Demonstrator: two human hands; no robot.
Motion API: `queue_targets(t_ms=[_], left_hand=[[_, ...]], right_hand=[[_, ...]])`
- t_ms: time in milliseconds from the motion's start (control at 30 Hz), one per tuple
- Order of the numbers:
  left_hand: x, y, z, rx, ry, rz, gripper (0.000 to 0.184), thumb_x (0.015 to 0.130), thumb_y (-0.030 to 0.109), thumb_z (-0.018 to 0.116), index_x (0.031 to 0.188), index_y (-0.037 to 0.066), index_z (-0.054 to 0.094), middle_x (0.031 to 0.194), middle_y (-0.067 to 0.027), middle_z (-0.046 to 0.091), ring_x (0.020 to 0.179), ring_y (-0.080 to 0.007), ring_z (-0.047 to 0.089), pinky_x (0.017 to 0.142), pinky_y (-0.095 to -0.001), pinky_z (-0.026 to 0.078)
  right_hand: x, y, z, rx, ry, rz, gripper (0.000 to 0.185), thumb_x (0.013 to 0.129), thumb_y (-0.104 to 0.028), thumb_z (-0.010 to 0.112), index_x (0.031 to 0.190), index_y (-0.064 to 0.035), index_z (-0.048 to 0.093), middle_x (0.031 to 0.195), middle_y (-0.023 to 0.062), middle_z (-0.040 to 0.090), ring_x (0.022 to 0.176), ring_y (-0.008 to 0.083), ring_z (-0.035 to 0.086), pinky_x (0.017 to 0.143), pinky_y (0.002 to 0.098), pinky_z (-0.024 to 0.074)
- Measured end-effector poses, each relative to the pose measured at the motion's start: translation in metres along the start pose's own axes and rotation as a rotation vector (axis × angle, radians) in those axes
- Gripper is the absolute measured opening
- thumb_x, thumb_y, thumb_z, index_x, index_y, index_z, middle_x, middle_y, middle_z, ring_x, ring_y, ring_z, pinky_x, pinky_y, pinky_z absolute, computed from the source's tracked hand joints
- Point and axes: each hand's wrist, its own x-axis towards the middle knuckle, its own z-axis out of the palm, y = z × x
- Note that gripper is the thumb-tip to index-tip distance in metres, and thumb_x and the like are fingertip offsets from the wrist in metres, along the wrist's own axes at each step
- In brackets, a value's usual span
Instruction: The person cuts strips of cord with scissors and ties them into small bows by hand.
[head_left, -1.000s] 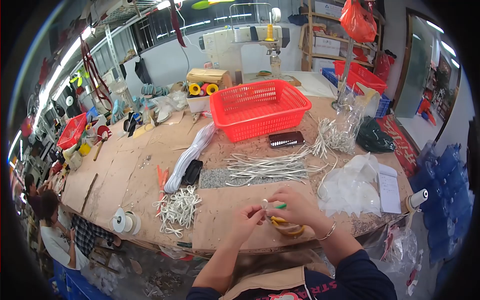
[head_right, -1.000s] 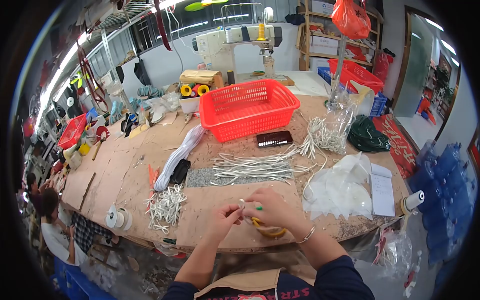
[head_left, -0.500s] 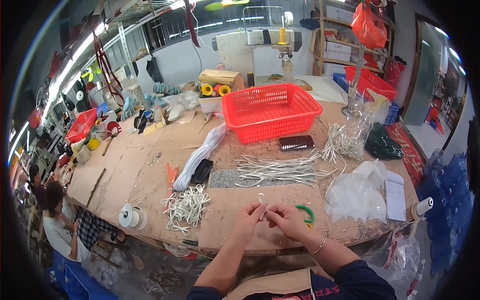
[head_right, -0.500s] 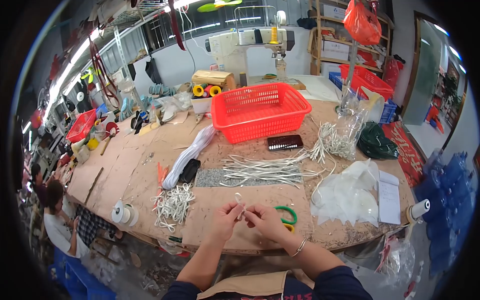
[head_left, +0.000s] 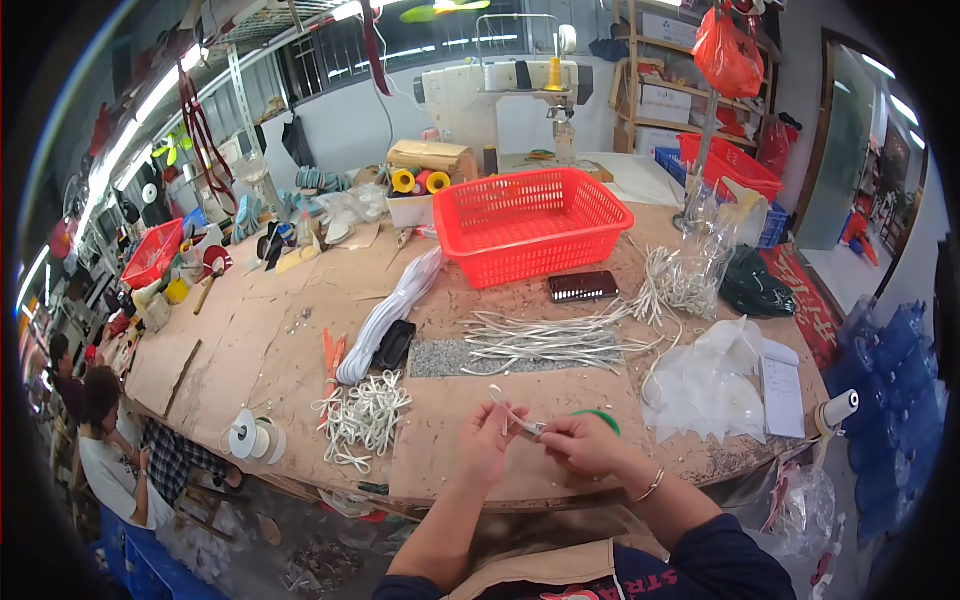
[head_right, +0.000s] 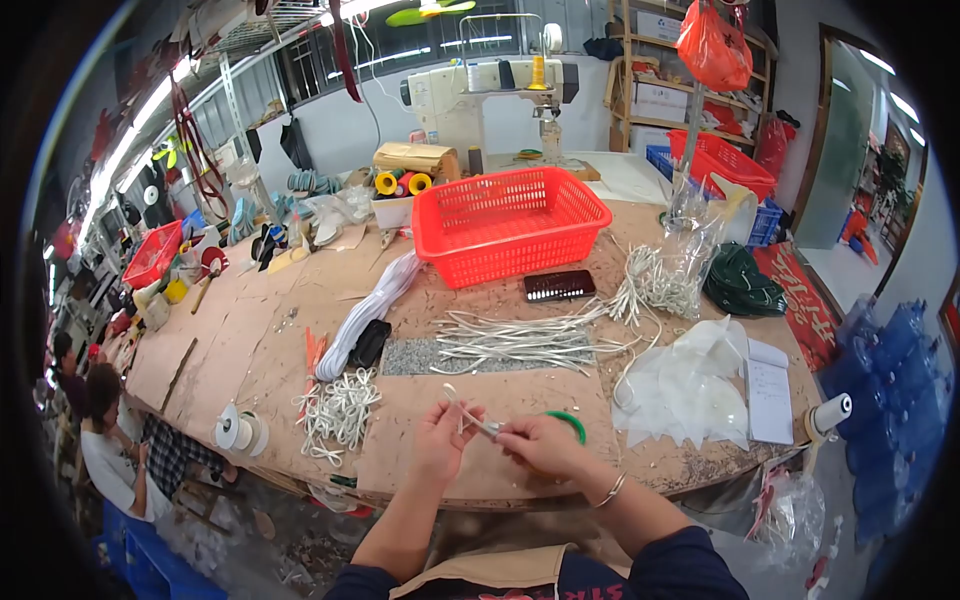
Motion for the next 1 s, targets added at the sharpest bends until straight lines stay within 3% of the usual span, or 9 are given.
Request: queue_targets(t_ms=[67,133,167,267,533,633,733,800,1000], left_hand=[[-0.003,0.003,0.000,-0.245,0.009,-0.109,0.013,0.086,0.012,0.053,0.092,0.002,0.058,0.081,-0.0037,0.059,0.071,-0.0093,0.055,0.065,-0.0222,0.046],[0.000,0.004,-0.003,-0.081,-0.064,-0.161,0.011,0.086,0.011,0.053,0.090,0.002,0.058,0.080,-0.0046,0.060,0.071,-0.0115,0.057,0.068,-0.0253,0.048],[-0.001,0.003,-0.003,-0.080,-0.067,-0.166,0.011,0.086,0.011,0.053,0.090,0.002,0.058,0.080,-0.0046,0.060,0.071,-0.0115,0.057,0.068,-0.0253,0.048],[-0.001,-0.005,0.005,0.350,-0.180,-0.141,0.011,0.086,0.010,0.053,0.089,0.001,0.059,0.077,-0.0043,0.061,0.071,-0.0123,0.058,0.069,-0.0256,0.048],[0.009,0.010,0.006,0.655,-0.604,-0.243,0.014,0.083,0.007,0.055,0.094,-0.002,0.059,0.079,-0.0054,0.062,0.076,-0.0103,0.058,0.072,-0.0219,0.046],[0.005,0.005,0.005,0.422,-0.502,-0.211,0.015,0.083,0.007,0.055,0.096,-0.002,0.058,0.085,-0.0055,0.061,0.079,-0.0100,0.057,0.075,-0.0231,0.046],[0.000,-0.001,0.002,0.244,-0.349,-0.247,0.015,0.083,0.006,0.055,0.097,0.000,0.057,0.088,-0.0036,0.059,0.077,-0.0092,0.056,0.072,-0.0224,0.047],[0.000,-0.010,-0.001,0.202,-0.279,-0.225,0.015,0.084,0.006,0.056,0.098,0.001,0.057,0.087,-0.0034,0.059,0.076,-0.0089,0.055,0.072,-0.0224,0.047],[-0.003,-0.013,0.008,0.132,-0.202,-0.212,0.014,0.084,0.005,0.055,0.097,0.001,0.056,0.085,-0.0031,0.058,0.072,-0.0097,0.055,0.070,-0.0224,0.048]], right_hand=[[-0.007,0.003,-0.021,-0.073,0.001,0.020,0.017,0.082,-0.019,0.060,0.082,-0.0026,0.063,0.064,-0.0005,0.058,0.057,0.0059,0.053,0.052,0.0228,0.0436],[-0.009,-0.008,-0.038,-0.292,0.161,-0.231,0.015,0.077,-0.018,0.064,0.080,-0.0032,0.065,0.065,0.0037,0.060,0.058,0.0113,0.056,0.054,0.0264,0.0438],[-0.008,-0.015,-0.041,-0.291,0.167,-0.228,0.015,0.077,-0.018,0.064,0.080,-0.0032,0.065,0.065,0.0037,0.060,0.058,0.0113,0.056,0.054,0.0264,0.0438],[-0.013,-0.058,-0.043,-0.706,0.100,-0.669,0.011,0.069,-0.015,0.066,0.075,-0.0058,0.064,0.070,0.0081,0.058,0.068,0.0270,0.055,0.062,0.0326,0.0453],[0.020,-0.061,-0.040,-0.735,-0.016,-0.678,0.006,0.070,-0.013,0.063,0.073,-0.0069,0.063,0.072,0.0072,0.058,0.074,0.0249,0.055,0.066,0.0335,0.0454],[0.022,-0.053,-0.040,-0.547,-0.013,-0.378,0.005,0.070,-0.010,0.062,0.073,-0.0070,0.063,0.073,0.0071,0.058,0.075,0.0249,0.055,0.066,0.0330,0.0455],[0.023,-0.018,-0.034,-0.444,0.092,-0.505,0.006,0.069,-0.010,0.063,0.074,-0.0075,0.062,0.074,0.0064,0.058,0.074,0.0239,0.055,0.064,0.0320,0.0456],[0.021,-0.003,-0.029,-0.832,0.245,-0.777,0.006,0.068,-0.011,0.064,0.072,-0.0078,0.061,0.074,0.0054,0.057,0.073,0.0237,0.054,0.063,0.0324,0.0452],[0.004,-0.005,-0.012,-0.772,0.281,-0.800,0.009,0.072,-0.010,0.060,0.080,-0.0067,0.057,0.075,0.0083,0.056,0.073,0.0286,0.053,0.064,0.0363,0.0445]])
